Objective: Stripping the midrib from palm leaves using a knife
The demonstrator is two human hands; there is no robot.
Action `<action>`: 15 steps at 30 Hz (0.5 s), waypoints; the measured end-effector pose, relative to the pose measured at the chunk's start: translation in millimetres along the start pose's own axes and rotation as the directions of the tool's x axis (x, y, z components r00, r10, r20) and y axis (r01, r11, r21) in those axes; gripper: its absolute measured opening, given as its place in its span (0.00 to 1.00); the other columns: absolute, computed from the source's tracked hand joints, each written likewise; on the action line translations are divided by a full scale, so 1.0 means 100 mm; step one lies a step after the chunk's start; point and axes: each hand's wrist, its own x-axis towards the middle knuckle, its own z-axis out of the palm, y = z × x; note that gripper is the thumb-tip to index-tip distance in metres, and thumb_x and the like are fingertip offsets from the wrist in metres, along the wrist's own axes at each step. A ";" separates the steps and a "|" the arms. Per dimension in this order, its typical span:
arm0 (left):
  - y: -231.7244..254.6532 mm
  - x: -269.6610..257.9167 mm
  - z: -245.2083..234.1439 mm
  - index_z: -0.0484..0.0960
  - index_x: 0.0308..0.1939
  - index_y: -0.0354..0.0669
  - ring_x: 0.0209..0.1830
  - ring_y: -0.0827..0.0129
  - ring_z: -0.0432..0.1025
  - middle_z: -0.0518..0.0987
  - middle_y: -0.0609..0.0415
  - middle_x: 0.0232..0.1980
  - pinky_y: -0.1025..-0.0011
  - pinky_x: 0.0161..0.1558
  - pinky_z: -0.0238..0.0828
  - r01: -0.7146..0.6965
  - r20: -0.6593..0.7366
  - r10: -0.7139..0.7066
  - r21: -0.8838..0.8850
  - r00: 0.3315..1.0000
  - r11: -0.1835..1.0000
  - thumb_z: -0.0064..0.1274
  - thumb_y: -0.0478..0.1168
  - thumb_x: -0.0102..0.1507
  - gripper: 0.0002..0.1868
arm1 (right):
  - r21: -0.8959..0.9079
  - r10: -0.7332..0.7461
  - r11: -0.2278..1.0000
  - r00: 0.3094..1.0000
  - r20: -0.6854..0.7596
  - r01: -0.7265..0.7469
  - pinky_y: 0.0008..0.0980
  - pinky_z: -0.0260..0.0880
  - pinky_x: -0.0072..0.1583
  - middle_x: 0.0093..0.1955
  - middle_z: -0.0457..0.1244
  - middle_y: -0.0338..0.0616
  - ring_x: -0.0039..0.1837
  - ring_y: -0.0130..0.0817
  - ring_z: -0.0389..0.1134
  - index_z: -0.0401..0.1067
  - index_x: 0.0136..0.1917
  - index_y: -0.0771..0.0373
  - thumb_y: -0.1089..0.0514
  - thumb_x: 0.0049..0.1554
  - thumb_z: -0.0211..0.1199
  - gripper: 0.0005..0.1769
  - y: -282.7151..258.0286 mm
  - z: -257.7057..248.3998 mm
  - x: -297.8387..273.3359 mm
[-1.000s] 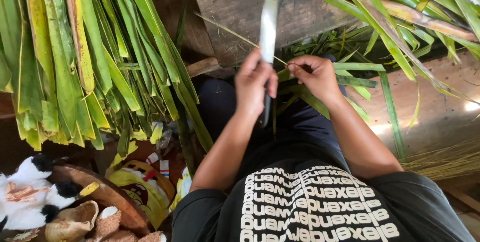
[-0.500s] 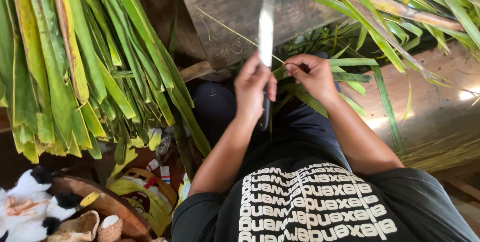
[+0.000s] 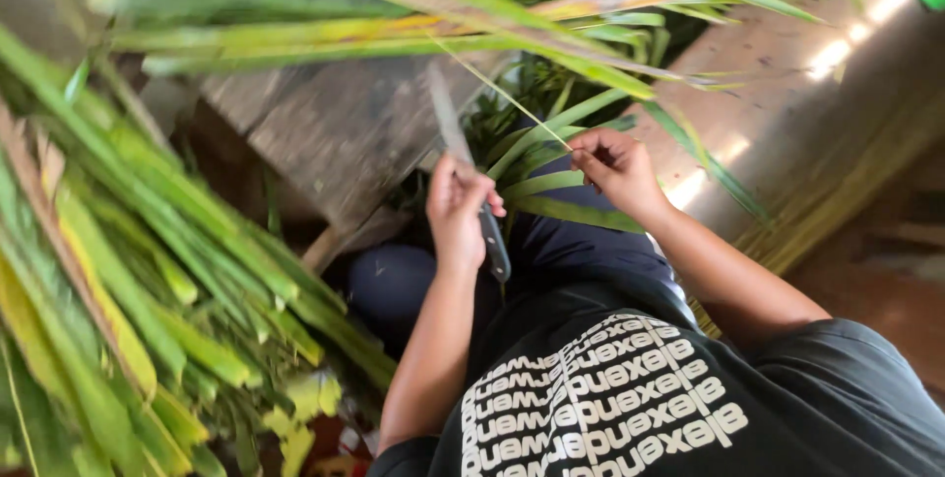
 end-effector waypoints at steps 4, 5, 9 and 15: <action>-0.43 -0.04 0.35 0.62 0.67 0.38 0.23 0.66 0.74 0.76 0.43 0.34 0.70 0.21 0.80 0.063 0.275 -0.092 0.112 0.957 0.992 0.54 0.28 0.59 0.32 | 0.079 0.028 0.997 0.980 -0.198 -0.012 0.27 0.70 0.31 0.33 0.65 0.54 0.31 0.31 0.64 0.74 0.48 0.73 0.71 0.56 0.62 0.06 0.04 -0.34 -0.21; -0.51 -0.06 0.45 0.59 0.70 0.36 0.25 0.66 0.75 0.76 0.43 0.37 0.70 0.23 0.81 0.086 0.353 -0.134 0.149 0.926 0.985 0.55 0.29 0.60 0.35 | 0.084 0.029 0.996 0.969 -0.245 -0.008 0.30 0.72 0.32 0.33 0.64 0.54 0.31 0.33 0.65 0.74 0.48 0.74 0.71 0.55 0.62 0.06 0.03 -0.42 -0.28; -0.71 -0.13 0.95 0.53 0.72 0.32 0.27 0.64 0.75 0.74 0.41 0.38 0.68 0.25 0.82 0.099 0.491 -0.197 0.218 0.848 0.971 0.51 0.28 0.63 0.35 | 0.121 0.049 0.993 0.905 -0.423 0.003 0.33 0.75 0.38 0.36 0.64 0.53 0.37 0.33 0.66 0.73 0.49 0.74 0.72 0.55 0.63 0.07 0.01 -0.74 -0.51; -1.08 -0.26 1.50 0.54 0.72 0.32 0.25 0.64 0.76 0.76 0.42 0.36 0.69 0.23 0.81 0.150 0.622 -0.373 0.381 0.689 0.912 0.48 0.28 0.64 0.33 | 0.029 0.102 0.994 0.756 -0.646 -0.109 0.25 0.70 0.39 0.37 0.64 0.47 0.40 0.27 0.64 0.74 0.48 0.69 0.66 0.57 0.66 0.06 0.16 -1.17 -0.83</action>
